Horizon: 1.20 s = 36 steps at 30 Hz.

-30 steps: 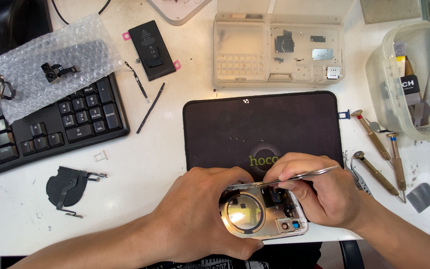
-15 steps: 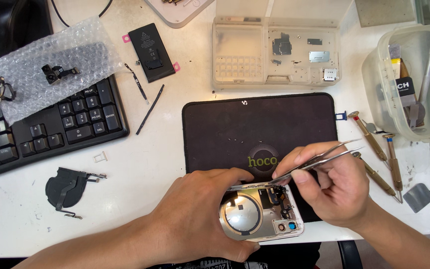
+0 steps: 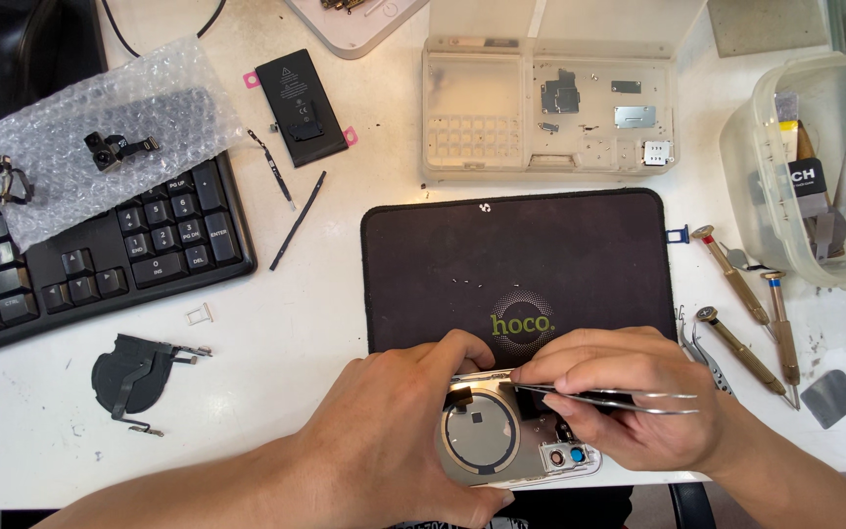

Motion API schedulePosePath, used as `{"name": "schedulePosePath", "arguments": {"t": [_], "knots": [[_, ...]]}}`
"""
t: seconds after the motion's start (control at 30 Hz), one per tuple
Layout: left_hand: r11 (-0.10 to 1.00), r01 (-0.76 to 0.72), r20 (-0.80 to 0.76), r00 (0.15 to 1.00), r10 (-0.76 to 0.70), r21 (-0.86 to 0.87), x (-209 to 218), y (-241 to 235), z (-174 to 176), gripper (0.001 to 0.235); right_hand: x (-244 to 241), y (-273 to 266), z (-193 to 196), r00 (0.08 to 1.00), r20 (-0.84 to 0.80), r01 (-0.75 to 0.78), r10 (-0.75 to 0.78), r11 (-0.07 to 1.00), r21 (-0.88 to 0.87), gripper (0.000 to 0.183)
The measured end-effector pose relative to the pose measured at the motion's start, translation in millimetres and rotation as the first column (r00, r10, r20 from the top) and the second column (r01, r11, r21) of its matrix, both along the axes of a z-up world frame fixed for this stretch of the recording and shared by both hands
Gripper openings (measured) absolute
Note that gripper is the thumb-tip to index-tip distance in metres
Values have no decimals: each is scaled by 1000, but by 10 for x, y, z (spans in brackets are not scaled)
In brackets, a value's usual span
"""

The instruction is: The person uses a screwdriver and tweezers to remove screws and small internal components from a disassembled smartphone. The person carefully extracts parts from the device's chassis and places them on the work mat.

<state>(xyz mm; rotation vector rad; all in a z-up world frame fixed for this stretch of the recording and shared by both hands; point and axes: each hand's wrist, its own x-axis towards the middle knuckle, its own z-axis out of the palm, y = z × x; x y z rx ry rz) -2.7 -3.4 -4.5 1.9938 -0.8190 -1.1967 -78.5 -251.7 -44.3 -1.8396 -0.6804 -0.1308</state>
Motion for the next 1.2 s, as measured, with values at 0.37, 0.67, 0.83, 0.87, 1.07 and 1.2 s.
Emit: {"name": "schedulePosePath", "arguments": {"t": [0.37,0.67,0.83,0.87,1.07,1.2], "knots": [[1000,-5,28,1000,4,27,-42,-15,-14,89,-13,-4,-16,994,109,-4,19,991,-136,33],[998,-1,131,991,10,-66,-114,30,-114,89,79,92,189,915,376,-37,149,956,-291,31],[998,1,183,983,11,-64,-157,38,-174,89,77,114,286,858,474,14,199,913,-408,26],[998,6,191,982,7,-65,-159,40,-185,90,62,121,292,863,464,11,201,910,-415,25],[998,48,173,984,-52,27,-177,14,-231,93,70,117,267,846,471,-26,248,903,-428,15],[999,51,162,985,-53,16,-172,20,-244,93,44,122,270,855,450,-29,256,892,-452,14]]}}
